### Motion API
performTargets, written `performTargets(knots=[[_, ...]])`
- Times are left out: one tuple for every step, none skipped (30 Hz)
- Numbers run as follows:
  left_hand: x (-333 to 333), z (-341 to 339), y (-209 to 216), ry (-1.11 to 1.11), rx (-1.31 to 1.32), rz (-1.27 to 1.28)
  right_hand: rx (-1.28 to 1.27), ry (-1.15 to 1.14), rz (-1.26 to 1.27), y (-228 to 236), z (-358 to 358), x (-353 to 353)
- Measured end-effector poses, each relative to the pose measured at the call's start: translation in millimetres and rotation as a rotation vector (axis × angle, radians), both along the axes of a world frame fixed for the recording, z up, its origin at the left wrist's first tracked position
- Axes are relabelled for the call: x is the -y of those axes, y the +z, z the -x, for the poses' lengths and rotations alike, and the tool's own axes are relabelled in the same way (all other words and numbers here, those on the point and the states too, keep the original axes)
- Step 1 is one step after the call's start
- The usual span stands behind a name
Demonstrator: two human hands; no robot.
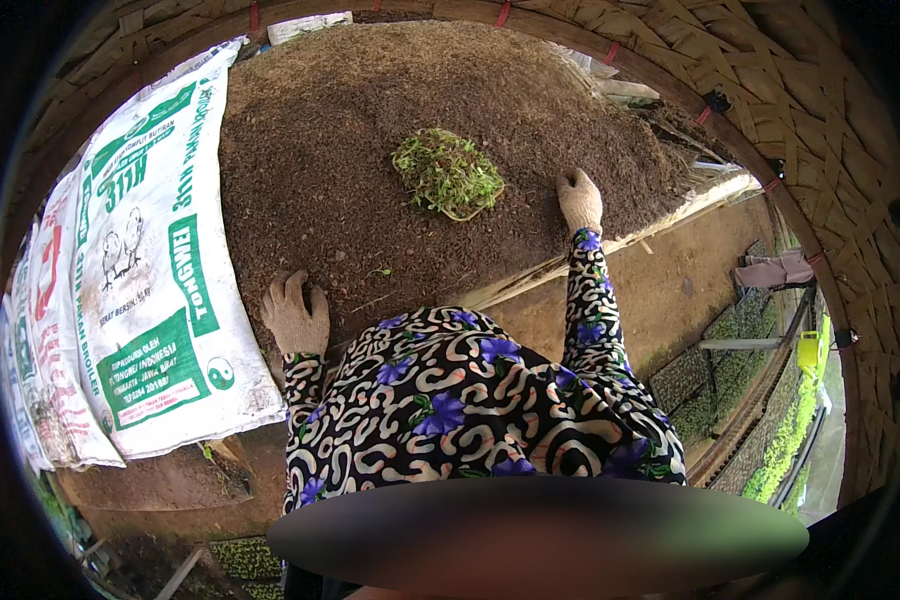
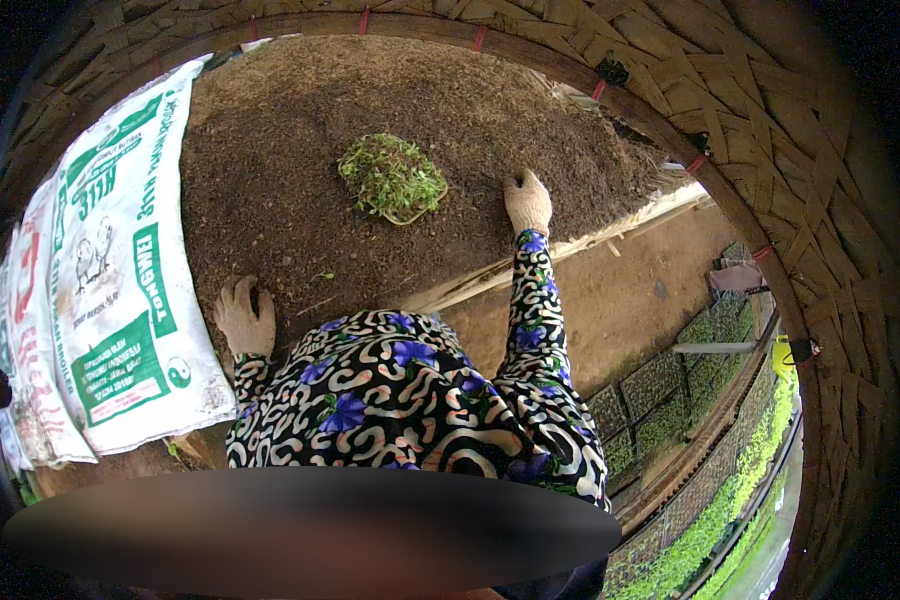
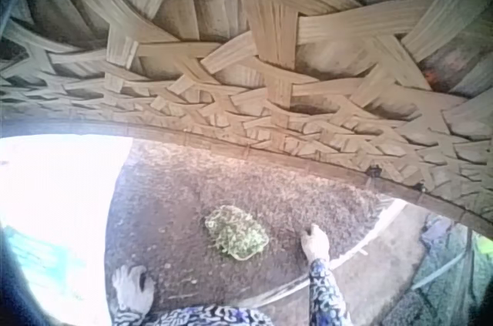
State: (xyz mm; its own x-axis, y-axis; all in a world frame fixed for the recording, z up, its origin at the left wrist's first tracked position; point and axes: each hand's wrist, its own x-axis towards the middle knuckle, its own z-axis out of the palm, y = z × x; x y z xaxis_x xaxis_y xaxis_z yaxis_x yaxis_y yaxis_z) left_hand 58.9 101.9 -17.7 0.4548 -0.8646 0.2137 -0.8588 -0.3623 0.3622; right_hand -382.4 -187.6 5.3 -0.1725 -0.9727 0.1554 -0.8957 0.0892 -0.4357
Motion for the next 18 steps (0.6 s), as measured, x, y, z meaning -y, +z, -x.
performTargets(knots=[[0,1,0,0.004,0.007,0.003,-0.04,-0.005,-0.048,-1,-1,2],[0,1,1,0.02,0.031,-0.02,-0.086,0.02,-0.053,-2,-3,5],[1,1,2,0.021,-0.003,-0.019,-0.133,0.027,-0.08,-2,-7,8],[1,2,2,0.034,-0.021,-0.044,-0.175,0.047,-0.092,-3,-11,11],[1,2,3,0.047,-0.013,-0.058,-0.212,0.07,-0.102,-3,-15,13],[1,1,3,0.037,-0.037,-0.051,-0.222,0.079,-0.083,-2,-18,16],[0,0,4,0.027,-0.036,-0.034,-0.234,0.088,-0.063,-2,-21,18],[0,0,3,0.027,-0.028,-0.032,-0.246,0.092,-0.045,-1,-23,19],[1,0,3,0.019,-0.037,-0.016,-0.144,0.094,-0.025,1,-26,21],[1,0,2,0.022,-0.038,-0.018,-0.043,0.091,-0.009,3,-28,20],[0,0,2,0.033,-0.033,-0.041,0.058,0.075,-0.011,5,-31,19],[0,0,1,0.031,-0.042,-0.027,0.147,0.116,0.05,8,-36,18],[0,0,1,0.035,-0.044,-0.035,0.236,0.14,0.091,12,-42,16],[-1,0,1,0.047,-0.025,-0.067,0.327,0.146,0.121,17,-48,13],[-1,1,1,0.034,-0.035,-0.038,0.351,0.16,0.06,24,-54,9],[-1,1,2,0.031,-0.027,-0.031,0.377,0.263,0.069,28,-65,3],[-1,1,2,0.031,0.013,-0.027,0.403,0.364,0.079,33,-76,-2],[-1,1,2,0.019,-0.027,-0.021,0.414,0.4,0.036,38,-85,-8]])
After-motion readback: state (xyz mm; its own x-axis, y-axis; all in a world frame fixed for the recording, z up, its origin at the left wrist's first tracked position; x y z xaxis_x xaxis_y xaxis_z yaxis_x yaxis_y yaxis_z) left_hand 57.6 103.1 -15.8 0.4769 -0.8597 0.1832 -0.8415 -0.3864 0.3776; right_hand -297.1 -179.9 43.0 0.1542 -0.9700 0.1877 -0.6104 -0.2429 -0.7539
